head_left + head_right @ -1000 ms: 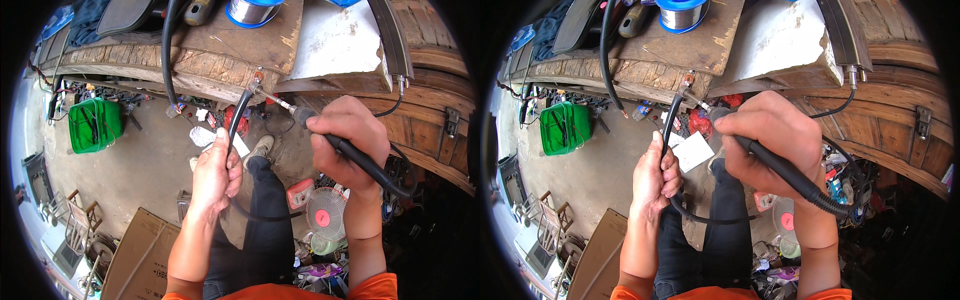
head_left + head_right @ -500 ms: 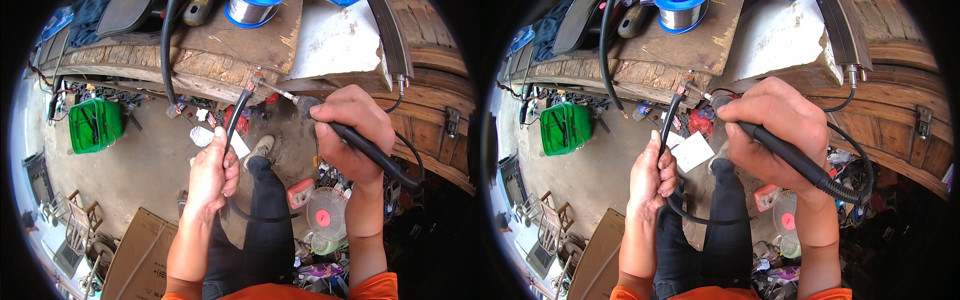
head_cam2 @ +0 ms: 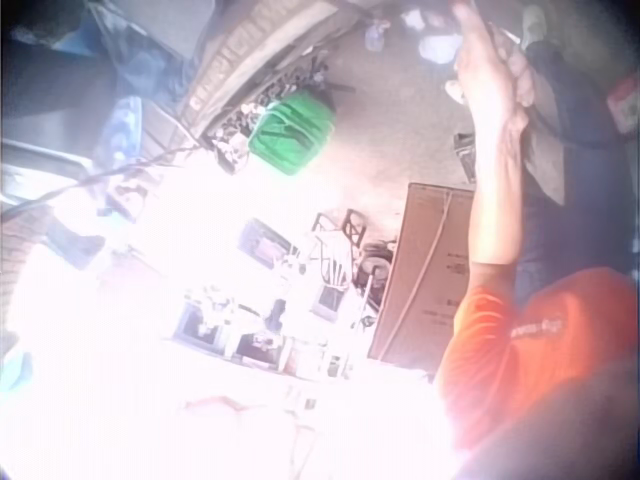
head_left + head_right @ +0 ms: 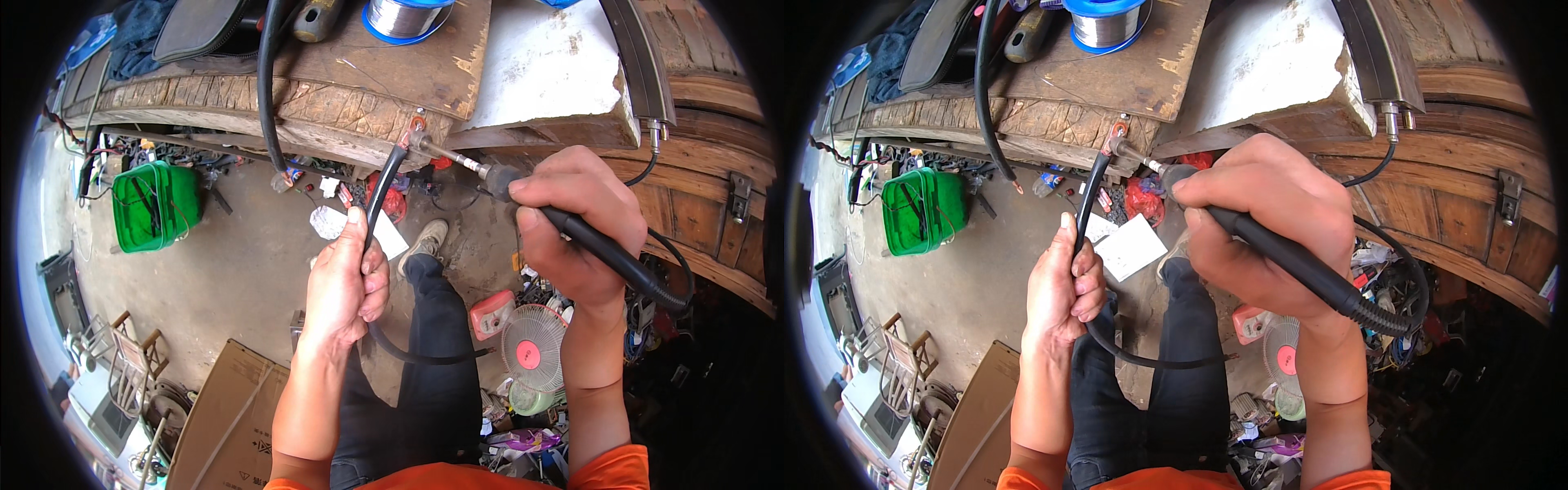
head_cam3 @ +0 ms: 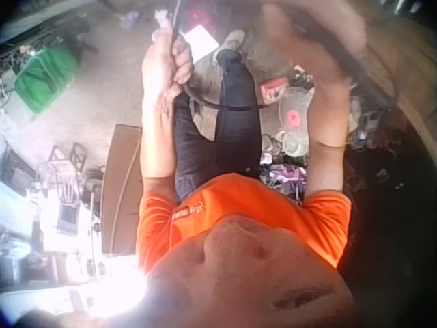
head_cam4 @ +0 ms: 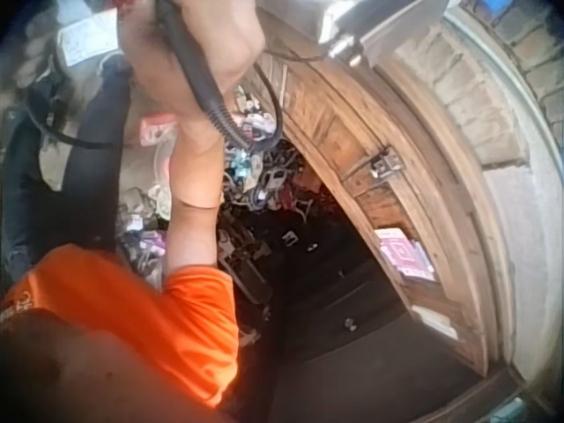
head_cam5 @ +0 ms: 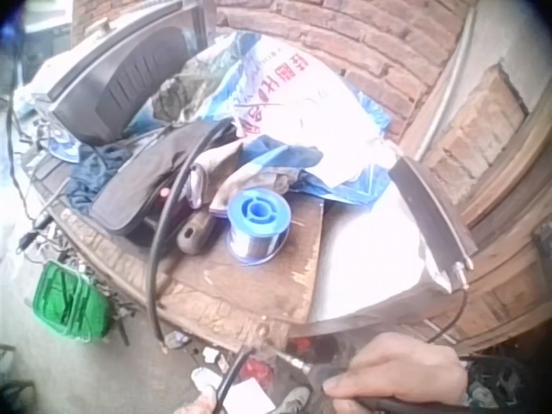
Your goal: The person solders a black cable using a soldering iron and solder wire. They repeatedly apply heat and solder to the exposed end of the cable, then inspect the joint. The task is performed at a cluttered workbench.
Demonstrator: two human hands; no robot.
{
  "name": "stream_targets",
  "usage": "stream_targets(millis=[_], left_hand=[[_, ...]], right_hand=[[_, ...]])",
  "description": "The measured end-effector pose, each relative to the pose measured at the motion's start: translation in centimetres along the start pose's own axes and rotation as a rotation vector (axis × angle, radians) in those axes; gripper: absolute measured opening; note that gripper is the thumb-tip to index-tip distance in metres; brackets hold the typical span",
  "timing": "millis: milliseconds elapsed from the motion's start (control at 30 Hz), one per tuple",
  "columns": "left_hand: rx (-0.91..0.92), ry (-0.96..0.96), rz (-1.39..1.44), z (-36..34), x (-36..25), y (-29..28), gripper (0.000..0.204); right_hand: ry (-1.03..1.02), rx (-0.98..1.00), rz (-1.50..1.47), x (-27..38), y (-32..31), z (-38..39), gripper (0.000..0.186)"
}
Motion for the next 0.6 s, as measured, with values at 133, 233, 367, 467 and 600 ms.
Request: stream_targets(millis=[133,233,367,467,600], left_hand=[[0.016,0.001,-0.005,-0.1,0.0,0.2,0.058],[0.013,-0.001,0.0,-0.2,0.1,-0.1,0.058],[0.013,-0.015,0.007,-0.3,0.1,0.2,0.059],[0.016,-0.014,0.011,-0.3,0.2,0.1,0.059],[0.016,-0.006,-0.001,-0.3,0.1,-0.1,0.059]], right_hand=[[0.02,-0.08,0.024,-0.7,-0.9,0.4,0.018],[0.06,-0.097,-0.014,-1.4,-0.5,0.9,0.017],[0.07,-0.056,-0.051,-1.1,-0.3,1.0,0.017],[0.058,-0.073,-0.062,-1.1,-0.5,1.0,0.017],[0.052,-0.068,-0.035,-1.2,-0.3,0.7,0.017]])
Point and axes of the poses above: each hand's wrist, its own z-axis away from the middle knuckle, its own y-axis out of the palm, x = y × z, the point moved 8 cm from there along -z, towards the middle knuckle, and after that the axes turned 3 degrees about -y, right-handed, at the moved point
